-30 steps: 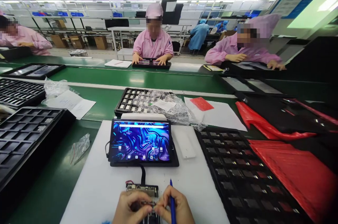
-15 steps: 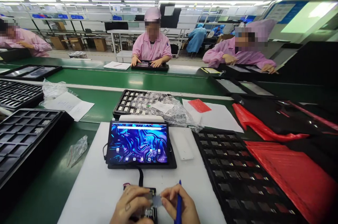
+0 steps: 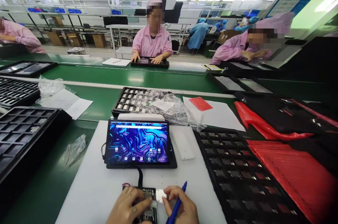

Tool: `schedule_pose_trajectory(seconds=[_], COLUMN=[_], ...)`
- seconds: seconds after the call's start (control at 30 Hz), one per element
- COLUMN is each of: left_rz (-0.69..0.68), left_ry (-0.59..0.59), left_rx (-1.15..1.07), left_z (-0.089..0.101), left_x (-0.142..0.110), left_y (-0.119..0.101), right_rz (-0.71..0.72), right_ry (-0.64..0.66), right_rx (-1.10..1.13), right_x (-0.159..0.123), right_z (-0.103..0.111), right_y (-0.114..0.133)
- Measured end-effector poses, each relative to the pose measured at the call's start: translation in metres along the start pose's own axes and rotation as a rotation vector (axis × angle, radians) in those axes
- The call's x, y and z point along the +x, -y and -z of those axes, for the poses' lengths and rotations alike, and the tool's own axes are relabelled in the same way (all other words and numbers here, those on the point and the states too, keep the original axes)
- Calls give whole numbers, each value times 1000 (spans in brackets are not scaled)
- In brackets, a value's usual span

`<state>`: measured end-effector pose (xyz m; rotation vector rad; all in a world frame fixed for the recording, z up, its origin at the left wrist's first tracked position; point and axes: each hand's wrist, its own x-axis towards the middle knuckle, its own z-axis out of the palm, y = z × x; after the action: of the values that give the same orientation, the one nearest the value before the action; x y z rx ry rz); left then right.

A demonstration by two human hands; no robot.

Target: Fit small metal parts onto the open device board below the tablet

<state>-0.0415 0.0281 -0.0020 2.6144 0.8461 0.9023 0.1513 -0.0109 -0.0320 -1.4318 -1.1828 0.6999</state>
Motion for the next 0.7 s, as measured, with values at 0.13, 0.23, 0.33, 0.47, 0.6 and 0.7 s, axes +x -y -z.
schedule_pose_trajectory(seconds=[0.13, 0.23, 0.33, 0.47, 0.6, 0.7], left_rz=[23, 24, 16, -20, -73, -60], left_ry=[8, 6, 11, 36, 93, 132], left_rx=[-14, -2, 21, 50, 139, 170], left_z=[2, 1, 0, 0, 2, 3], left_x=[0, 0, -1, 1, 7, 10], left_y=[-2, -3, -3, -2, -4, -5], right_rz=[56, 59, 38, 50, 115, 209], right_ry=[59, 43, 13, 24, 49, 92], right_rx=[-33, -21, 2, -13, -64, -106], right_x=[0, 0, -1, -2, 0, 4], right_z=[3, 2, 0, -1, 2, 5], right_y=[-2, -2, -1, -2, -5, -5])
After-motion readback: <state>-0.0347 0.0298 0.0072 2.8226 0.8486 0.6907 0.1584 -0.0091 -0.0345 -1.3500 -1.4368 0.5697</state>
